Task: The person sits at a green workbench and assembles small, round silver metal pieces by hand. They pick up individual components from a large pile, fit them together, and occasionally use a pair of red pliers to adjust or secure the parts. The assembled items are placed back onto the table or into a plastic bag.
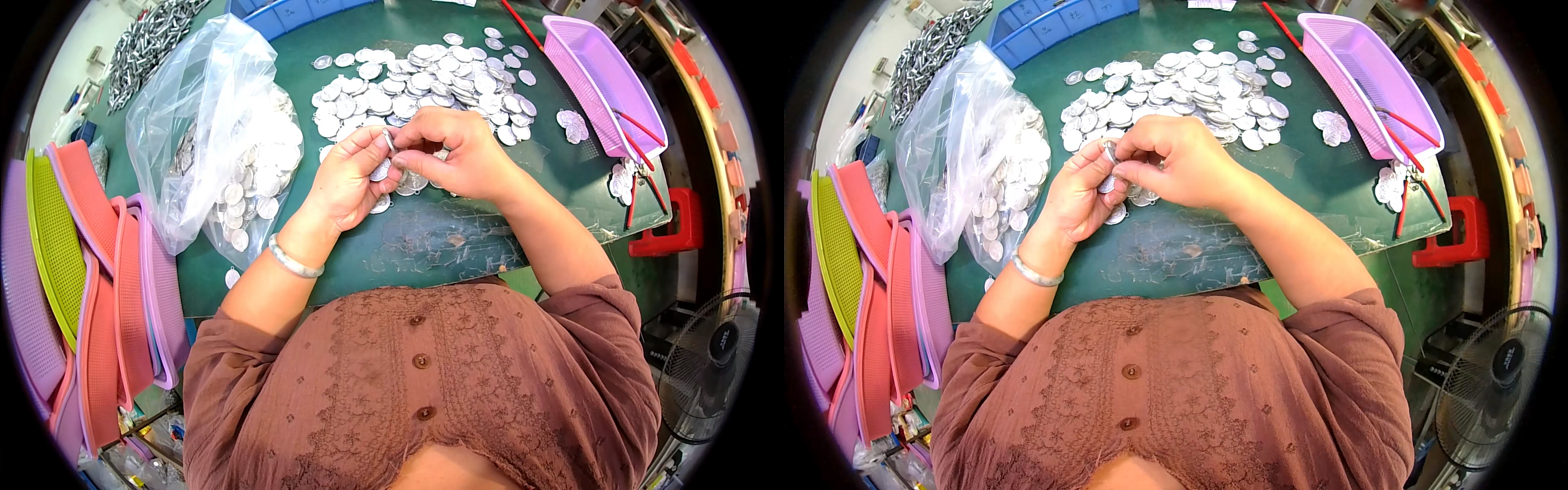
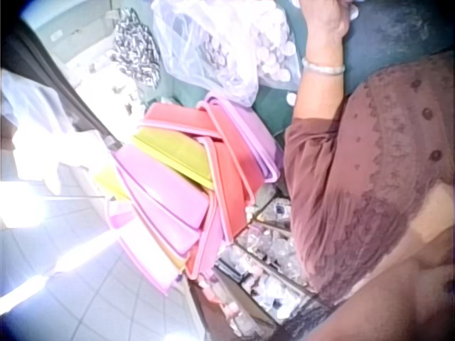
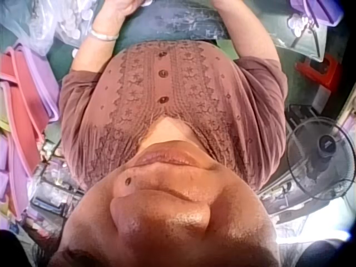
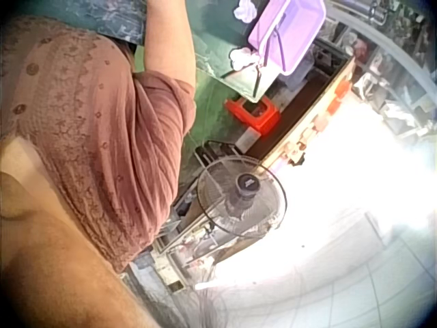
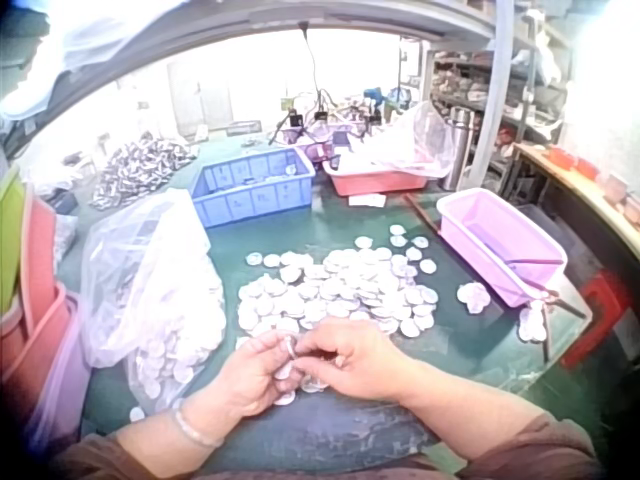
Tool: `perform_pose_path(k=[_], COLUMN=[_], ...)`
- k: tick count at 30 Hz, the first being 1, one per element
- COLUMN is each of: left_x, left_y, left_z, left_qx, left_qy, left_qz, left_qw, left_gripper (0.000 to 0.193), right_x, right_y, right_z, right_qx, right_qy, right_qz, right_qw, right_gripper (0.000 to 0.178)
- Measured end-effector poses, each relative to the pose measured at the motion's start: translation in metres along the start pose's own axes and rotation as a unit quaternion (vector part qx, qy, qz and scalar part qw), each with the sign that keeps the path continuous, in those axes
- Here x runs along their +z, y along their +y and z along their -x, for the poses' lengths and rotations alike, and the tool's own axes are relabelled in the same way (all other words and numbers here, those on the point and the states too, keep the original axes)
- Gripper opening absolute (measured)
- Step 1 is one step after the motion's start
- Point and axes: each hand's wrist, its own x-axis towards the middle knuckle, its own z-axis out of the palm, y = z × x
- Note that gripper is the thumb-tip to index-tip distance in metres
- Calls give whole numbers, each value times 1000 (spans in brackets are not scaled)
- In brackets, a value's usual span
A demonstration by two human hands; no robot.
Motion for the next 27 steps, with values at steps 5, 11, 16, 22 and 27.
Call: perform_pose_path(k=[5,11,16,22,27], left_x=[-2,5,4,6,7], left_y=[-2,1,1,3,4], left_z=[0,2,2,3,4], left_qx=[15,14,19,28,93], left_qy=[-19,21,7,2,5], left_qz=[6,-25,-24,-44,-138], left_qw=[1000,999,1000,999,986], left_gripper=[16,20,21,22,20], right_x=[5,10,10,9,2], right_y=[1,-2,-2,-3,-3], right_z=[-2,-3,-3,-5,-1], right_qx=[-101,-195,-218,-229,37], right_qy=[27,80,80,83,67], right_qz=[182,264,287,283,-10], right_qw=[978,941,929,928,997], right_gripper=[14,14,16,15,5])
